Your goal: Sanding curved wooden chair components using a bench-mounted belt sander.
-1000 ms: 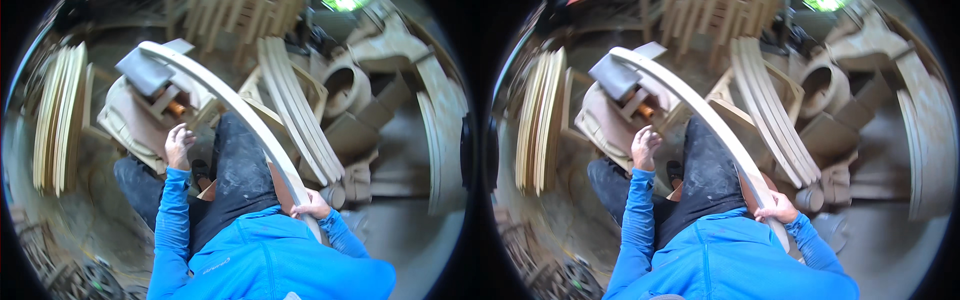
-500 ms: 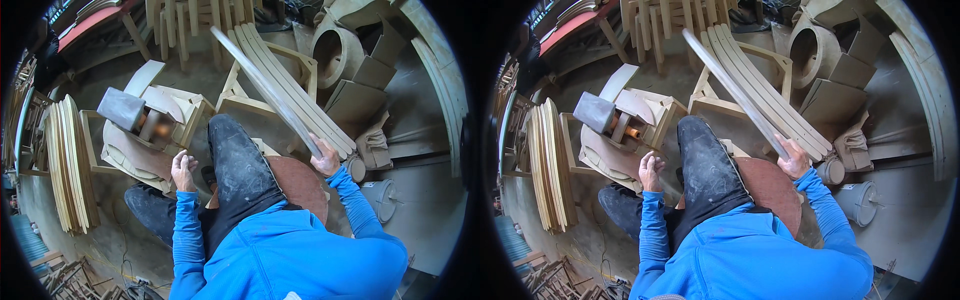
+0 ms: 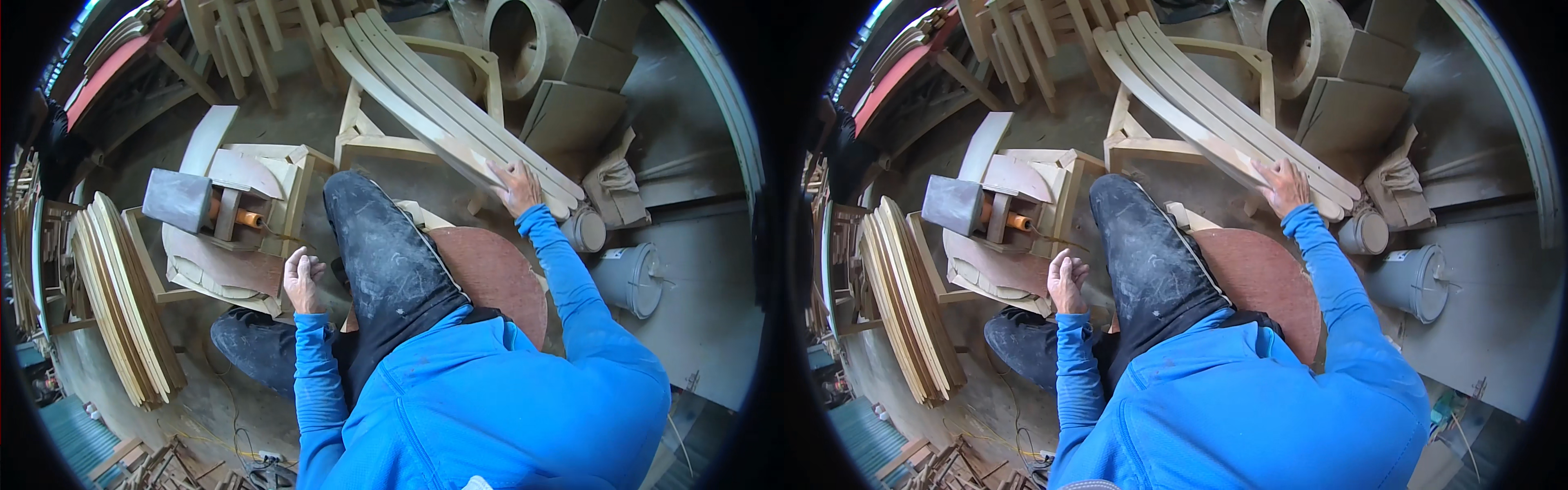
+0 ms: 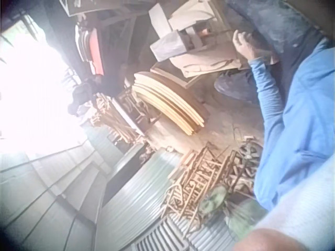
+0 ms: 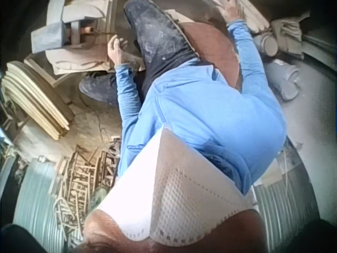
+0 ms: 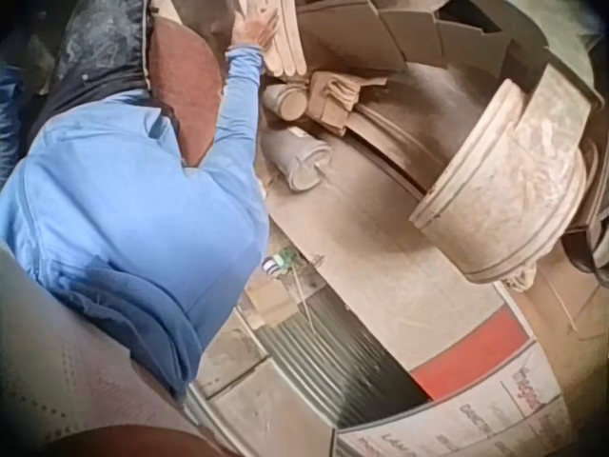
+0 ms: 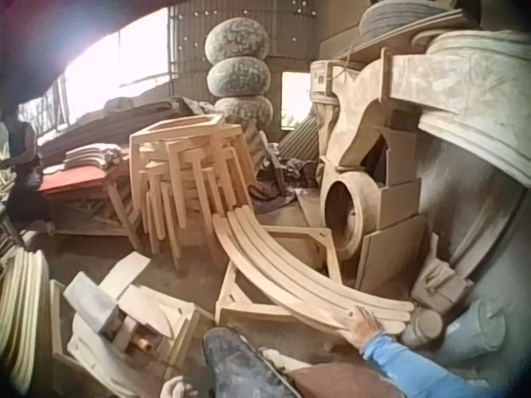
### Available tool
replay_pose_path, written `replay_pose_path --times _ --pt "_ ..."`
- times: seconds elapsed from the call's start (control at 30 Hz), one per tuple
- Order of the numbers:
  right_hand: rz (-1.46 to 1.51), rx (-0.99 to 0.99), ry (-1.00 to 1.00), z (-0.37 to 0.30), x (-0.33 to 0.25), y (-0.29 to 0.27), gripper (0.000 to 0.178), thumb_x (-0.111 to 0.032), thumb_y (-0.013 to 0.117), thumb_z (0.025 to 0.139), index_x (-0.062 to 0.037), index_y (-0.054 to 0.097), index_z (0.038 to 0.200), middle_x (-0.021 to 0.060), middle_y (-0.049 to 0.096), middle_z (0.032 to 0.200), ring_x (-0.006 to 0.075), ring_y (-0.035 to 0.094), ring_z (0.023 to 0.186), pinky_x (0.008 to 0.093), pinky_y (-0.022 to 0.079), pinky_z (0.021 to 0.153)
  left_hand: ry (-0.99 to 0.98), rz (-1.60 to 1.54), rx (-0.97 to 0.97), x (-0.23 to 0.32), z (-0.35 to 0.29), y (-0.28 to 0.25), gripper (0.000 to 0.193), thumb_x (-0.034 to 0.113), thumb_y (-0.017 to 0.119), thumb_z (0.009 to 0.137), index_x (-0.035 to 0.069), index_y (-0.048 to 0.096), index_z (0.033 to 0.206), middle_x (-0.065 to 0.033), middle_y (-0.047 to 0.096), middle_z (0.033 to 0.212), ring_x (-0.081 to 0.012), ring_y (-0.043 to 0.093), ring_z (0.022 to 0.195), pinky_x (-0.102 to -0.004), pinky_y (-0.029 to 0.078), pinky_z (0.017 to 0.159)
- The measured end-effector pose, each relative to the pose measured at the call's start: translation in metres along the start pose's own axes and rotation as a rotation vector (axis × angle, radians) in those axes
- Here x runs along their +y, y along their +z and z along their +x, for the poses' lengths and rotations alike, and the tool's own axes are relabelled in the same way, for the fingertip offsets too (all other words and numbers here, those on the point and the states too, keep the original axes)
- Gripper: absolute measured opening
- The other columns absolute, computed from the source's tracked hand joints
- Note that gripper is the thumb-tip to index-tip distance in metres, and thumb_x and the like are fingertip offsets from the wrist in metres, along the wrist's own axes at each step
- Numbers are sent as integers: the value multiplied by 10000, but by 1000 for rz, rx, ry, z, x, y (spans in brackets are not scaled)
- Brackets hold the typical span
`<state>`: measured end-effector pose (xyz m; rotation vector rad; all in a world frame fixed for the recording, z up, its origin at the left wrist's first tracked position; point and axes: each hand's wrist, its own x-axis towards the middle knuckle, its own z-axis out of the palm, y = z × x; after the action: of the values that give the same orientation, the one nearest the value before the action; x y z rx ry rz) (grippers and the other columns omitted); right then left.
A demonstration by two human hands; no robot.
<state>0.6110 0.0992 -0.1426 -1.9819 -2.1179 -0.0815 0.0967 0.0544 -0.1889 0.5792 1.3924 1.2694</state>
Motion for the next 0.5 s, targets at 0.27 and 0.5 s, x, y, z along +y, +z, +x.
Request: replay_pose_path --times 0.27,0.5 --pt "15 119 28 -6 -16 21 586 -312 867 763 -229 687 1315 82 551 1052 298 557 985 439 466 845 -40 38 29 -2 3 -8 287 217 607 1059 109 630 1324 -31 709 986 -137 703 792 -261 589 715" --pt "45 206 36 -6 -16 42 492 -312 850 790 -190 715 1247 78 578 1034 311 557 983 438 494 845 -59 34 -21 -7 0 -2 294 220 625 1053 84 629 1313 -41 705 981 -138 699 794 -262 587 719"
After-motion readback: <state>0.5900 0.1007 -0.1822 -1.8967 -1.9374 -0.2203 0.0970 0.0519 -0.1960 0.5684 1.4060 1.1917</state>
